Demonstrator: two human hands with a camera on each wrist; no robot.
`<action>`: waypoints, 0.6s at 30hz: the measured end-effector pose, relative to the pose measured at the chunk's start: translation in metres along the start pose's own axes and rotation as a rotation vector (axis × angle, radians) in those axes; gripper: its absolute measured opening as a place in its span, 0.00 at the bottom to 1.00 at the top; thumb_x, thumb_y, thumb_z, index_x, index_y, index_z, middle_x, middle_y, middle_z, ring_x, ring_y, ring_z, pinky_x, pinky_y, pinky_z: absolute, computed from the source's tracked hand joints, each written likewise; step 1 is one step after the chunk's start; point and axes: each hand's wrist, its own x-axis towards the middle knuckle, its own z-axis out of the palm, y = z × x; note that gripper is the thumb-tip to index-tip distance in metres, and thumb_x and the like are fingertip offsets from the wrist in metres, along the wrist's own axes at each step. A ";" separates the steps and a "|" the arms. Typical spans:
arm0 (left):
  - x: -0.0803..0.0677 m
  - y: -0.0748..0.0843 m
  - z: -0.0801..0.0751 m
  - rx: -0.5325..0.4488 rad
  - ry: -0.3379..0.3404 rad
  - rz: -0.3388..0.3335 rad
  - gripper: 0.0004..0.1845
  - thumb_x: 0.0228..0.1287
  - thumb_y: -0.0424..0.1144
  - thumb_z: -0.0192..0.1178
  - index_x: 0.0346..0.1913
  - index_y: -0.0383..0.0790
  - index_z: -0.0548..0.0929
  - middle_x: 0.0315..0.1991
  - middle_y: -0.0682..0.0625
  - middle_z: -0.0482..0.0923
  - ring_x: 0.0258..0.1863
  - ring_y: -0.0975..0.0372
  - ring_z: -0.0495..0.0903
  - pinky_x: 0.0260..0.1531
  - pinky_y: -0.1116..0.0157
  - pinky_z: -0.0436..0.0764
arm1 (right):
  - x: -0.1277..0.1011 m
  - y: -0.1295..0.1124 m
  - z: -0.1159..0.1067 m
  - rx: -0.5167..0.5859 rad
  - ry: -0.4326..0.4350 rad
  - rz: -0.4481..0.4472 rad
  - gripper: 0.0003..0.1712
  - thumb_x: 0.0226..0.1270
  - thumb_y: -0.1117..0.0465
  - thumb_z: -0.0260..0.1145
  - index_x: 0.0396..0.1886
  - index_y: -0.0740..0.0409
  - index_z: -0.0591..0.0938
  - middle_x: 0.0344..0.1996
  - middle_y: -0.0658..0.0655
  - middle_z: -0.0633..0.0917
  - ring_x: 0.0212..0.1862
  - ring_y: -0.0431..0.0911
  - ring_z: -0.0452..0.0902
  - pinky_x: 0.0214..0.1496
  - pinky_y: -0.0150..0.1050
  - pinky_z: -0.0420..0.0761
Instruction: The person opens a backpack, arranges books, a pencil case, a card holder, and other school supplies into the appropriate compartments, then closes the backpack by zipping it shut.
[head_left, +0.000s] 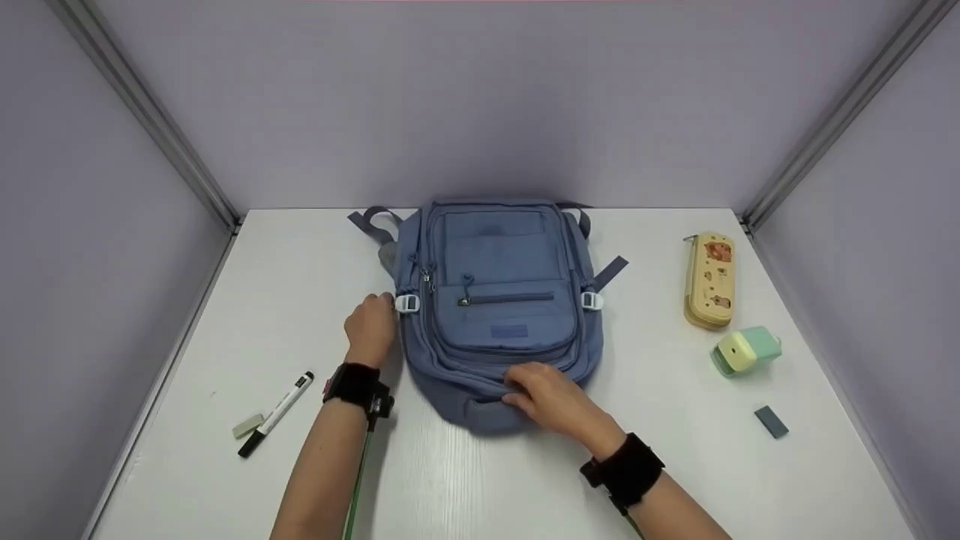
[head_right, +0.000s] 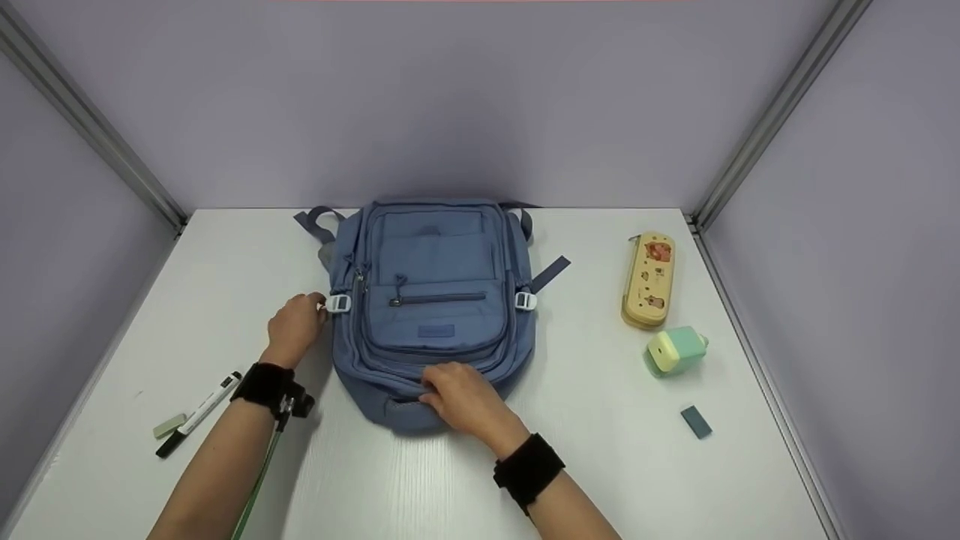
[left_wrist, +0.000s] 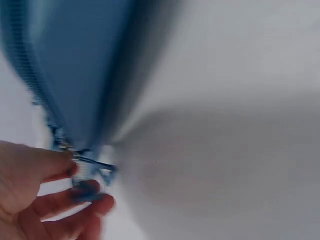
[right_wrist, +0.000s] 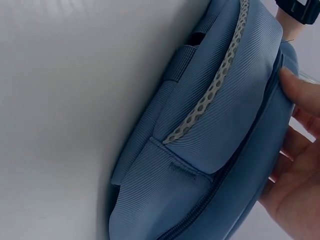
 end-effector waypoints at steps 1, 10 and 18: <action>-0.001 0.003 -0.003 0.004 0.003 0.014 0.09 0.68 0.28 0.54 0.43 0.30 0.83 0.36 0.33 0.80 0.32 0.41 0.81 0.27 0.44 0.79 | 0.000 0.000 0.000 0.023 -0.009 0.018 0.09 0.71 0.52 0.64 0.40 0.52 0.80 0.34 0.46 0.82 0.37 0.40 0.77 0.41 0.41 0.77; -0.033 0.037 -0.025 -0.109 -0.194 0.191 0.31 0.71 0.48 0.59 0.67 0.29 0.70 0.60 0.31 0.71 0.58 0.40 0.73 0.52 0.43 0.73 | -0.001 0.007 -0.009 0.146 0.058 0.071 0.17 0.78 0.49 0.54 0.51 0.56 0.79 0.41 0.49 0.82 0.43 0.42 0.78 0.45 0.42 0.78; -0.055 0.060 -0.024 -0.018 -0.352 0.229 0.34 0.71 0.59 0.52 0.70 0.40 0.70 0.65 0.33 0.68 0.63 0.39 0.67 0.55 0.41 0.70 | 0.003 0.024 -0.026 0.073 0.197 0.083 0.14 0.76 0.54 0.58 0.51 0.55 0.82 0.54 0.59 0.78 0.56 0.55 0.75 0.54 0.52 0.75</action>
